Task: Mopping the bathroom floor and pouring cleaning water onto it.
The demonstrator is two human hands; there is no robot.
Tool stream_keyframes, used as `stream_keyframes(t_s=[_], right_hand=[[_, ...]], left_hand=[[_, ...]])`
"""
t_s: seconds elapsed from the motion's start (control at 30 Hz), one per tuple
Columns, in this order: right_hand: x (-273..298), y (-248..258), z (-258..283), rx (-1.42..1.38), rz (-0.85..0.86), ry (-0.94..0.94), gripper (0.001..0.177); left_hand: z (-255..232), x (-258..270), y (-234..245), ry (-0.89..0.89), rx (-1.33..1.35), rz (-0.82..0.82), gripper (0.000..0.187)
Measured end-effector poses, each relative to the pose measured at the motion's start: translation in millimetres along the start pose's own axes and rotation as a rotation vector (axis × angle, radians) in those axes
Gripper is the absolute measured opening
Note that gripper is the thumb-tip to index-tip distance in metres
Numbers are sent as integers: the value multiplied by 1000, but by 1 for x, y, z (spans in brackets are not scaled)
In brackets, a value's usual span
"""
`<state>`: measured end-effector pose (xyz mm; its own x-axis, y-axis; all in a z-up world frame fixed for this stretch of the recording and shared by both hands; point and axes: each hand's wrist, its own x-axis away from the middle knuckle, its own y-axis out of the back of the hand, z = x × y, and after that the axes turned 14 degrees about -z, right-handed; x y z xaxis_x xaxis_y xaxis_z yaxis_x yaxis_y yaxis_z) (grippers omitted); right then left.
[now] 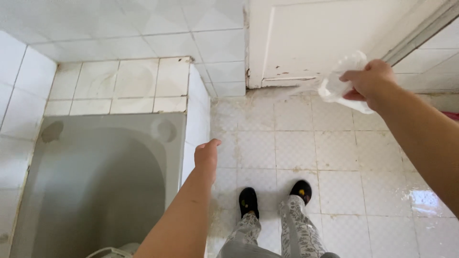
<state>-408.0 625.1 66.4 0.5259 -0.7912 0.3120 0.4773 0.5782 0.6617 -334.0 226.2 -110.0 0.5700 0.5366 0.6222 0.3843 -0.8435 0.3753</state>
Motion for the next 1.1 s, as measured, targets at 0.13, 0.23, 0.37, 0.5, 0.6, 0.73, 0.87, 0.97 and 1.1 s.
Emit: stream_keyframes(t_s=[0.13,0.23,0.37,0.5,0.6,0.73,0.87,0.97,1.1], right_hand=[[-37,26,-31,29,-2,-3,39],[-69,48,-47,73,-25,-15,44],[-111,83,-71,132,-73,-60,46],[-153,126,-93,266,-132,4,48],[-177,156,-97,304,-146,48,43],[-211,173,-112,343,-238,96,45],[-224,182,-107,471,-214,140,44],[-239,181,-110,564,-198,183,43],[-252,169,-112,767,-268,450,48]], left_hand=[[-29,36,-26,81,-30,27,69],[-40,59,-58,77,-11,66,71],[-51,87,-106,89,-40,115,71],[-50,112,-161,36,-104,164,67],[-67,141,-186,77,-147,267,63],[-62,146,-222,19,-149,248,65],[-64,143,-241,7,-126,230,65],[-66,136,-248,-4,-117,227,64],[-72,127,-252,-61,-125,271,59]])
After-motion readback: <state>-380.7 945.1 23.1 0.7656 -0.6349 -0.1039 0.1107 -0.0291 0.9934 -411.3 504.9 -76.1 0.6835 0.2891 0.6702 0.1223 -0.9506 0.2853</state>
